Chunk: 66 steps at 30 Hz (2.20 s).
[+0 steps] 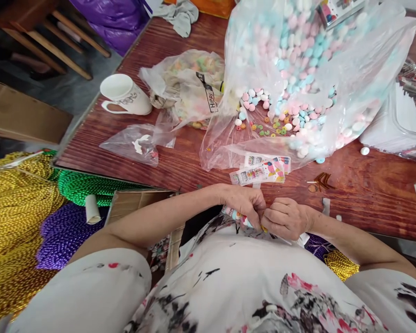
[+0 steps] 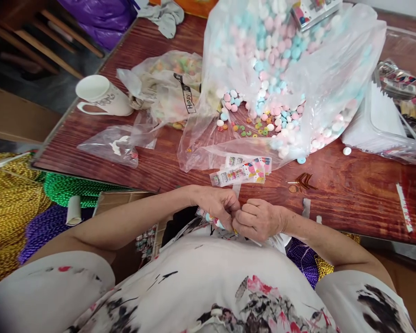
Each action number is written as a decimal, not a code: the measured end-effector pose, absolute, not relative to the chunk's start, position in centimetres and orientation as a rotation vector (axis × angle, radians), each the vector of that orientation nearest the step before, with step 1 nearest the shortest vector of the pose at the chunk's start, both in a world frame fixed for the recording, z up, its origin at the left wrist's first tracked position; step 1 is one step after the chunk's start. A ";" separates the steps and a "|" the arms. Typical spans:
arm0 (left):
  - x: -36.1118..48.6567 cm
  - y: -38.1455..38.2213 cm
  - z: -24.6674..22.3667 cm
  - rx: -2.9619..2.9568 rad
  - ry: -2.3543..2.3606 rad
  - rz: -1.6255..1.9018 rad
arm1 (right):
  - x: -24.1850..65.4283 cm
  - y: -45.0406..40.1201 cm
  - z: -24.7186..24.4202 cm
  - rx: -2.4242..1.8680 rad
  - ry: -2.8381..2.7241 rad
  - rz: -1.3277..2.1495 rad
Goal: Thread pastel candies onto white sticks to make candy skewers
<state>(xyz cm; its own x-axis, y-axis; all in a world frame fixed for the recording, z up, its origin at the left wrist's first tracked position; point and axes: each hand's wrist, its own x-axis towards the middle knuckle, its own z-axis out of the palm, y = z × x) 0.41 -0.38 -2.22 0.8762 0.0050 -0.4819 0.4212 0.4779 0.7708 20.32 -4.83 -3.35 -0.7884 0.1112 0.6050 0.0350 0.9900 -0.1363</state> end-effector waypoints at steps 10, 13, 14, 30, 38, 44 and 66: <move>-3.5 4.9 1.1 1.478 0.505 -0.195 | 19.2 -4.7 -1.4 -0.393 -2.552 0.074; -4.7 4.9 4.3 1.768 0.703 0.114 | 18.9 -4.6 -1.6 -0.560 -2.585 0.171; -4.5 4.0 5.5 1.879 0.741 0.279 | 18.7 -4.2 -1.7 -0.651 -2.552 0.261; -3.7 0.7 1.4 1.358 0.872 1.124 | 15.0 -1.2 -1.1 -0.975 -1.603 0.951; -3.1 -2.0 -0.4 1.114 0.797 0.826 | 13.8 -1.9 -1.4 -0.836 -1.385 1.195; -3.2 -1.9 0.3 0.972 0.826 0.962 | 13.6 -3.9 -2.1 -0.786 -1.722 0.810; -15.8 -10.6 1.3 2.433 1.367 0.546 | 10.8 -6.3 -5.3 -0.828 -1.299 1.854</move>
<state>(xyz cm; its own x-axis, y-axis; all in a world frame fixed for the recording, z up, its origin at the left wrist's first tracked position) -15.79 -10.64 1.29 0.4756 0.8611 0.1799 0.7483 -0.5035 0.4319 10.76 -6.25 -5.28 -0.5385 0.8364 -0.1016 -0.1906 -0.2384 -0.9523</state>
